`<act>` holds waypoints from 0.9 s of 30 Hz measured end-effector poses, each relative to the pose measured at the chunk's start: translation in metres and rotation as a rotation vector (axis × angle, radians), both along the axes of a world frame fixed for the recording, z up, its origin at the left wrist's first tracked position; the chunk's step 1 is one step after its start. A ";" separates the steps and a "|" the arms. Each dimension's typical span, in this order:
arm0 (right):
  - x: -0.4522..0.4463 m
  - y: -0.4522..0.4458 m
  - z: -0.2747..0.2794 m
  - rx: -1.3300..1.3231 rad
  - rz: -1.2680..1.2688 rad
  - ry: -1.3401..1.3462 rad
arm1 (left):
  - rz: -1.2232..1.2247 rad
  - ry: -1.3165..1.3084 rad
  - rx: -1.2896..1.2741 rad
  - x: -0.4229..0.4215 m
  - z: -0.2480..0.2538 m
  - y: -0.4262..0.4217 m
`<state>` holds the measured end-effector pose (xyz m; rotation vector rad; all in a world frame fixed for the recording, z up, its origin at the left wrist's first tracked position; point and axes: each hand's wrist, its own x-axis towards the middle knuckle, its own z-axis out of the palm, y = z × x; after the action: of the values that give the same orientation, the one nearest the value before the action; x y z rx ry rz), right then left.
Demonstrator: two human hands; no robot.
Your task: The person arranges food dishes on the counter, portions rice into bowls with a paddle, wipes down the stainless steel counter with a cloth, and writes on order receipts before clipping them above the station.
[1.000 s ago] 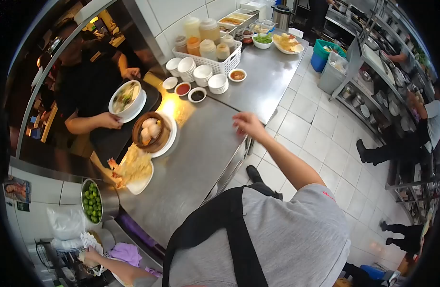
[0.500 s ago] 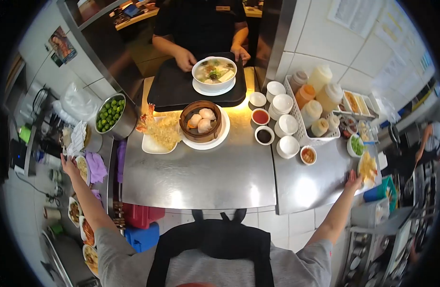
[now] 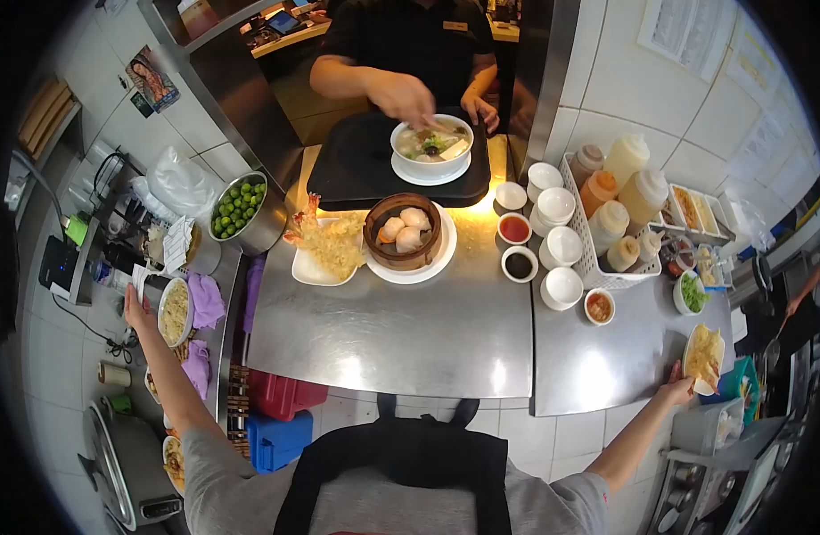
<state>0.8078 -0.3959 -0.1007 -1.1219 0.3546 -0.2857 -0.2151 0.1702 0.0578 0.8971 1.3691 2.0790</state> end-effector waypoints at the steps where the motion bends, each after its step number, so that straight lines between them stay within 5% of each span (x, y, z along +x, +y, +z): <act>1: -0.018 -0.006 0.000 -0.035 0.016 -0.025 | 0.007 0.051 -0.022 0.000 0.003 0.006; 11: -0.266 0.016 0.044 -0.179 0.404 -0.012 | -0.157 -0.049 0.144 -0.015 0.027 0.147; 16: -0.378 0.084 0.051 -0.168 0.578 0.066 | -0.083 0.147 0.068 -0.025 0.020 0.207; 20: -0.439 0.137 0.055 -0.049 0.968 0.131 | -0.142 0.207 -0.059 -0.021 0.008 0.229; 27: -0.476 0.190 0.063 -0.128 1.106 0.125 | -0.284 0.249 -0.059 -0.019 0.007 0.230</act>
<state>0.3316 -0.2056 -0.0380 -1.3056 -0.2094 0.7472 -0.2339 0.4006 0.0644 1.2787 1.3268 1.7501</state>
